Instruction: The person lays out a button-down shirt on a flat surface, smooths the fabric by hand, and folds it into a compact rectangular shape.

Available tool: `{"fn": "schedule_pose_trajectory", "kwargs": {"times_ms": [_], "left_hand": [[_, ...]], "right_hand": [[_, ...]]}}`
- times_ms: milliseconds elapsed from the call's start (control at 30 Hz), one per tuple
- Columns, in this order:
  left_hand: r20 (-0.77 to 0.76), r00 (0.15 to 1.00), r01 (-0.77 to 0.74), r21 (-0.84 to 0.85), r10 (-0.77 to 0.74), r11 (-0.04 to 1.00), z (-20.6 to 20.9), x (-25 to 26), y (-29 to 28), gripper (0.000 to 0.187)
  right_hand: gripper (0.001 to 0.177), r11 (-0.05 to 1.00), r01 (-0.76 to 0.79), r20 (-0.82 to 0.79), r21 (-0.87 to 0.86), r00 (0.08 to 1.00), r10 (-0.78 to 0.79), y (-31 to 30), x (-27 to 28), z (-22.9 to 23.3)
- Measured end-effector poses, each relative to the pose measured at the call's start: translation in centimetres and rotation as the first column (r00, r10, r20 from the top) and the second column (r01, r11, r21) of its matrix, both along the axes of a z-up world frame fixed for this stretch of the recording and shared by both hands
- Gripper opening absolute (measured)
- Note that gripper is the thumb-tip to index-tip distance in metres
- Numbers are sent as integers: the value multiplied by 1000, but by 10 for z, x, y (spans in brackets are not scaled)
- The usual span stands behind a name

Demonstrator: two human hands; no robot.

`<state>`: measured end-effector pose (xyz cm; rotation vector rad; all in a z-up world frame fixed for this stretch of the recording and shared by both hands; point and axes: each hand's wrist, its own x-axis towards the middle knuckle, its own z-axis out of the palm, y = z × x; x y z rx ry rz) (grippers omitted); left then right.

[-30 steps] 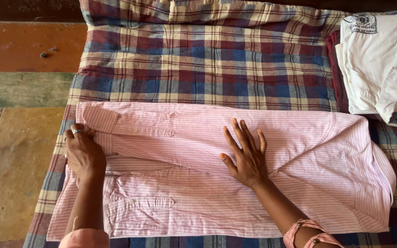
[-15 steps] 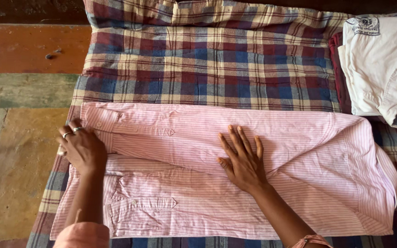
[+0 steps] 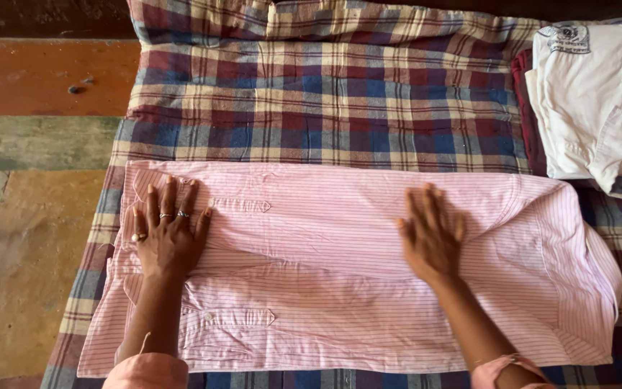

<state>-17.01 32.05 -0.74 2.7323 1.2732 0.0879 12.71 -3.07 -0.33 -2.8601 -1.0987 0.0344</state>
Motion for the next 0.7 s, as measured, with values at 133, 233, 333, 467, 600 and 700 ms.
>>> {"fn": "schedule_pose_trajectory", "kwargs": {"times_ms": [133, 233, 333, 467, 600, 700], "left_hand": [[-216, 976, -32, 13, 34, 999, 20, 13, -6, 66], [-287, 957, 29, -49, -42, 998, 36, 41, -37, 66], [-238, 950, 166, -167, -203, 972, 31, 69, -76, 67], [-42, 867, 496, -37, -497, 868, 17, 63, -60, 62], [-361, 907, 202, -83, -218, 976, 38, 31, -26, 58], [-293, 948, 155, 82, -125, 984, 54, 40, -31, 58]], "right_hand": [[74, 999, 52, -22, -17, 998, -52, -7, 7, -3], [73, 996, -93, 41, 15, 995, 92, 13, -8, -9], [71, 978, -178, 94, 107, 981, 169, 30, -37, -12], [69, 965, -211, 129, 158, 973, 191, 33, -44, -2], [67, 966, -200, 132, 163, 975, 179, 34, -49, 0], [67, 966, -195, 127, 171, 976, 175, 35, -48, 2]]}}
